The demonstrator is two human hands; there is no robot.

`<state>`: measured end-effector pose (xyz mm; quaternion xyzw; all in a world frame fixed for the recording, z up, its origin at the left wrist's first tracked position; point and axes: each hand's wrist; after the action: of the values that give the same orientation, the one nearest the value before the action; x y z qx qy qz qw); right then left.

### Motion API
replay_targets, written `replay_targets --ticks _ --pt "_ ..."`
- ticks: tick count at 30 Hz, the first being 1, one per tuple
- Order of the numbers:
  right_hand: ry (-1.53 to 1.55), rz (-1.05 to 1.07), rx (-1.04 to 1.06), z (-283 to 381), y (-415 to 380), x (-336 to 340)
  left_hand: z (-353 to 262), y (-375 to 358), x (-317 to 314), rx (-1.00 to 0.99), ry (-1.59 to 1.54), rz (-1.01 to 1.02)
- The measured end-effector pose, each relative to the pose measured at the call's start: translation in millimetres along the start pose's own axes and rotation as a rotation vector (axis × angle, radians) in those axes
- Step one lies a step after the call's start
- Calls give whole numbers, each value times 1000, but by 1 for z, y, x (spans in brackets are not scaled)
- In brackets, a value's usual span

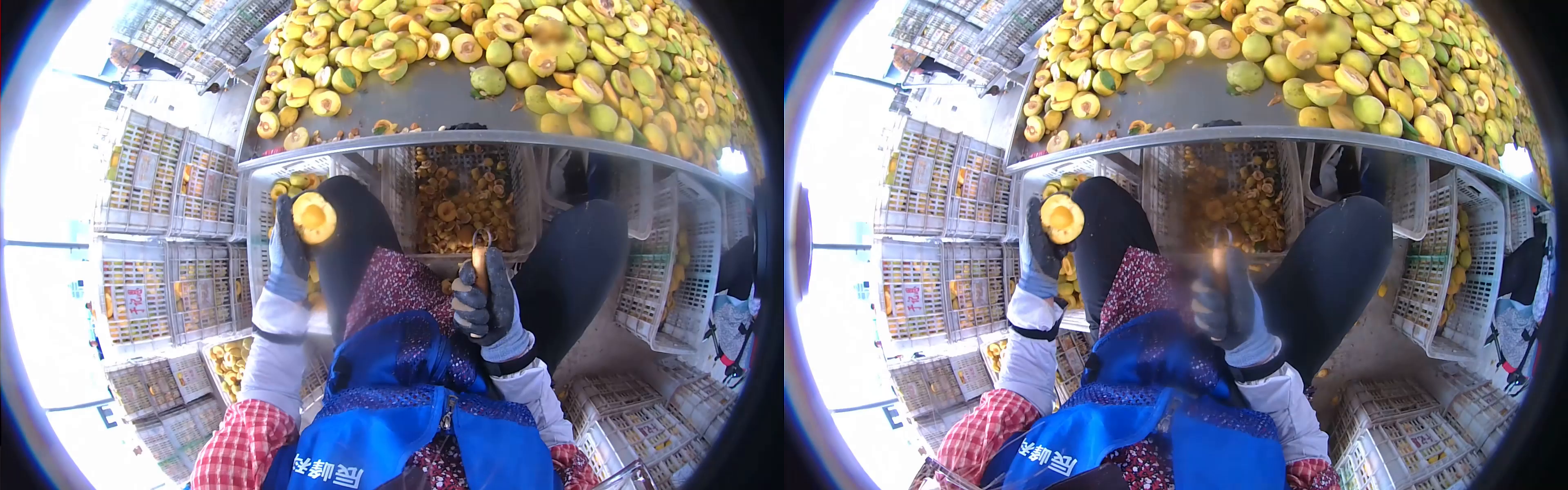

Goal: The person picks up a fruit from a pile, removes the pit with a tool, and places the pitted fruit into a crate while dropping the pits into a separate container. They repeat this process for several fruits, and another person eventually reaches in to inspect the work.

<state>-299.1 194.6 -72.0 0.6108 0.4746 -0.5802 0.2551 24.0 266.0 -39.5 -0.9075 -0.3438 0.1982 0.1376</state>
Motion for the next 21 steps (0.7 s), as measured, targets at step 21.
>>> replay_targets --ticks 21 --pt "-1725 -185 1142 -18 3 -27 63 -69 -156 187 10 572"
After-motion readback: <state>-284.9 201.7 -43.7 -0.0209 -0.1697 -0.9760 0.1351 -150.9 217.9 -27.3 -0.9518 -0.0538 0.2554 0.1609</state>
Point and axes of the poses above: each hand's wrist, its own y-axis towards the middle knuckle, its own x-axis out of the back of the hand, z = x × y, and after that the axes turned 5 degrees about x, right-handed
